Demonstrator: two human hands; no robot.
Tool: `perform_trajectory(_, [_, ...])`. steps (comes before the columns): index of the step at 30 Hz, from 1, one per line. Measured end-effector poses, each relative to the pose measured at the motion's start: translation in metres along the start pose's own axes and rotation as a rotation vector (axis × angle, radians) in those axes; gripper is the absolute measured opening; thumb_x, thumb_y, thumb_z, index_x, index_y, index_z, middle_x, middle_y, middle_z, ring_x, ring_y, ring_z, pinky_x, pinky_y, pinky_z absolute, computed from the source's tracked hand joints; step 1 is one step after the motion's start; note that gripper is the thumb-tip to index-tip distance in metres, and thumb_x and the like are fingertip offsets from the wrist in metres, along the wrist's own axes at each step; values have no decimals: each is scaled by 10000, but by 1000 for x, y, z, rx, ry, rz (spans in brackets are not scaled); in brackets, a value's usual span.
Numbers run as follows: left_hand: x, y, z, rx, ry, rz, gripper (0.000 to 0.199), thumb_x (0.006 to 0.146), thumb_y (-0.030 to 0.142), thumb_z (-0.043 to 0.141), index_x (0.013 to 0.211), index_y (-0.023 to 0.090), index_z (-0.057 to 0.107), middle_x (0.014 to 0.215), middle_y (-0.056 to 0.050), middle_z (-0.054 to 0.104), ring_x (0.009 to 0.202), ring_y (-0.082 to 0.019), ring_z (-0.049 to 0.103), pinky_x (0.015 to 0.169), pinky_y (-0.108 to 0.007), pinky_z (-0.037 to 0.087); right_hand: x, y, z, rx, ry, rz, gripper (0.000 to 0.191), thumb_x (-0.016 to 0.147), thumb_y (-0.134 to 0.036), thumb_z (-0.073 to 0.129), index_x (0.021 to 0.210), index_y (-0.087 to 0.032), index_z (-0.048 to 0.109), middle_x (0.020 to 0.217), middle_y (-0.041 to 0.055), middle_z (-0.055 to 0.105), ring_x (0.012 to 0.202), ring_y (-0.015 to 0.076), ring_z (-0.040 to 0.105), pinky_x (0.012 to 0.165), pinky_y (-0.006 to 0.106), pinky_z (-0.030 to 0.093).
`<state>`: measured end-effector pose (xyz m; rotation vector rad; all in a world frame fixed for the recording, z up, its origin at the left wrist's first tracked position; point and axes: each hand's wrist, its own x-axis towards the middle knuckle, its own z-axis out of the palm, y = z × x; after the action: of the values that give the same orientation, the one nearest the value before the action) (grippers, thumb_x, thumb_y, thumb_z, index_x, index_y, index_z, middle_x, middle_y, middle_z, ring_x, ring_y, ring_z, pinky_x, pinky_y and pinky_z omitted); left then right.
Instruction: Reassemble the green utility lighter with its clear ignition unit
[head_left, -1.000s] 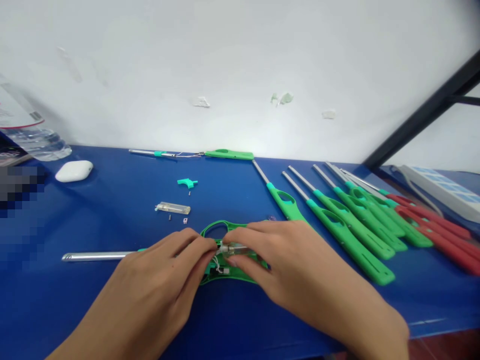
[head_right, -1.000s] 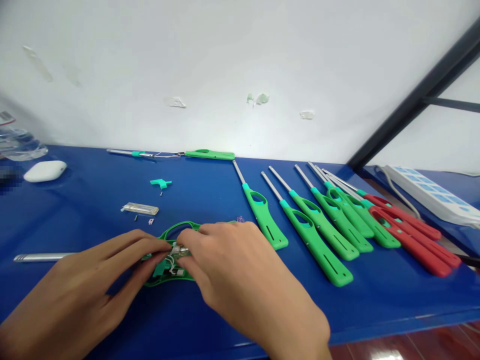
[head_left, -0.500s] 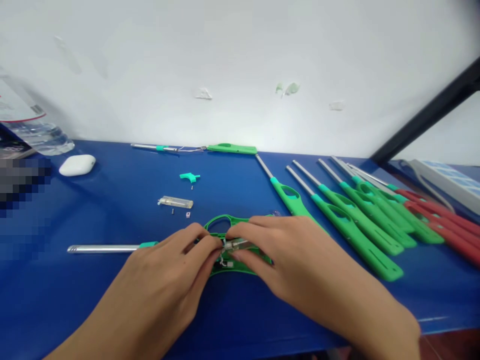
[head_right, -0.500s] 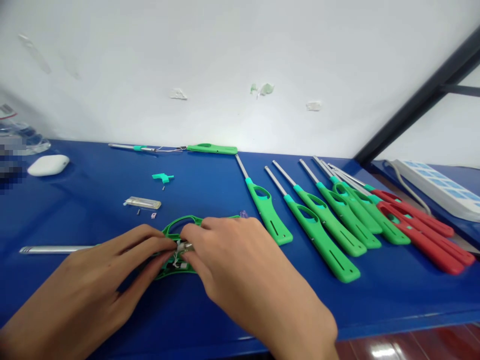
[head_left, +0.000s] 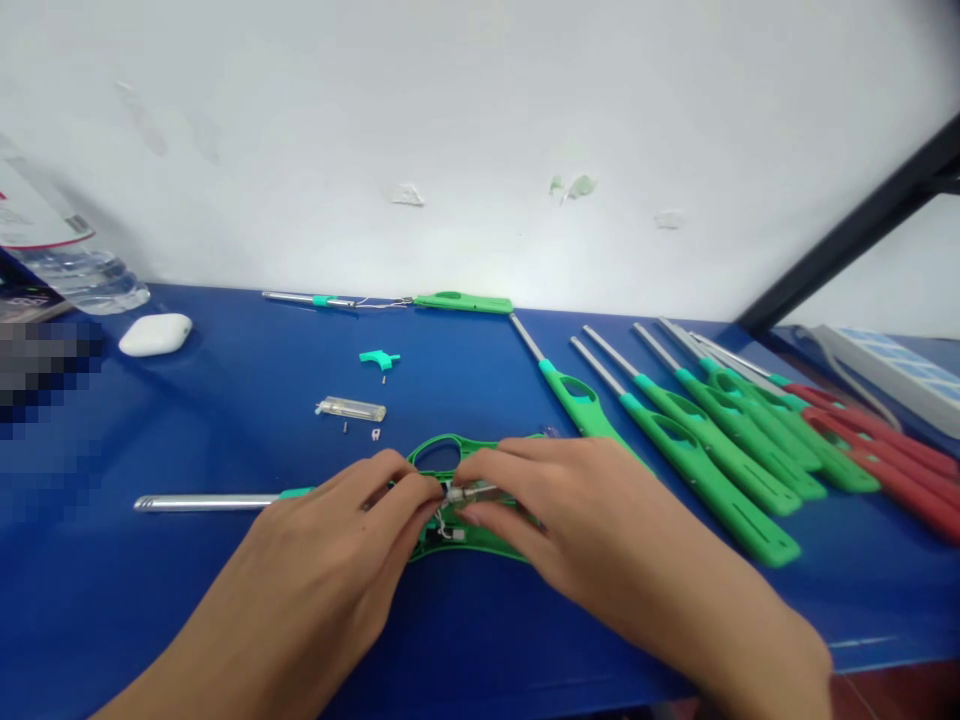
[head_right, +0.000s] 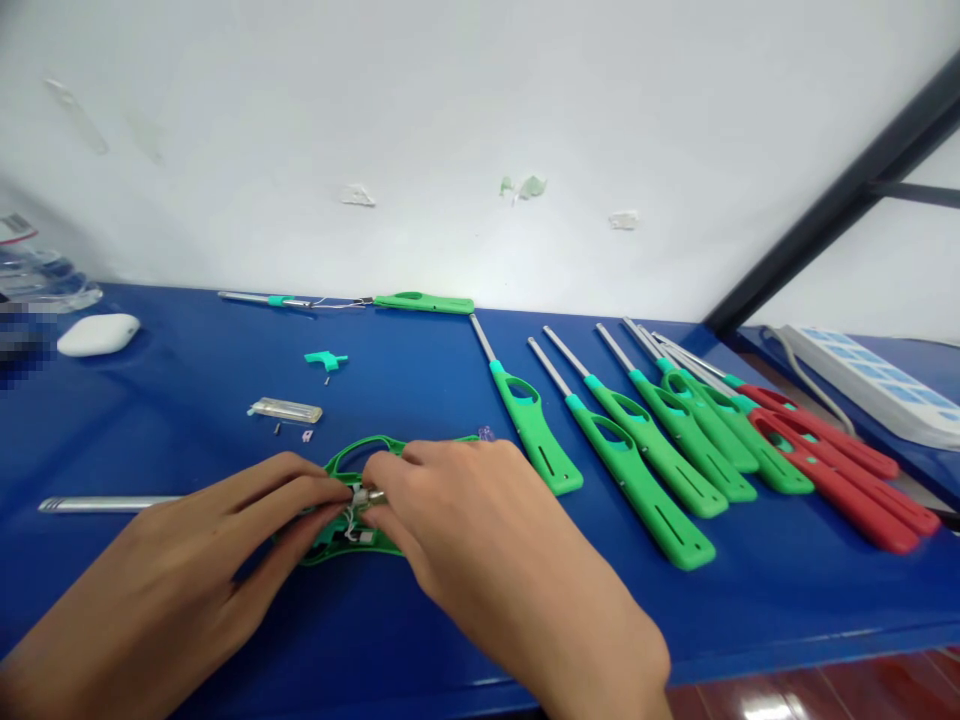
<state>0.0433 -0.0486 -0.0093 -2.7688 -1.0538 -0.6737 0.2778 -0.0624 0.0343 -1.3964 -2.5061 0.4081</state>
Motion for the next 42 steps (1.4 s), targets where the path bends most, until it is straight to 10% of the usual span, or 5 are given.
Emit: perform_trajectory(42, [-1,0,-1,3,147,107,424,1220,151,284,1064,231,669,954,-45,809,715,-218,808,492,-365,541,-3,2,-2,51,5,-17,109,1108,-246,773,999,-258,778,937,-26,843,867,199,813,761,321,492])
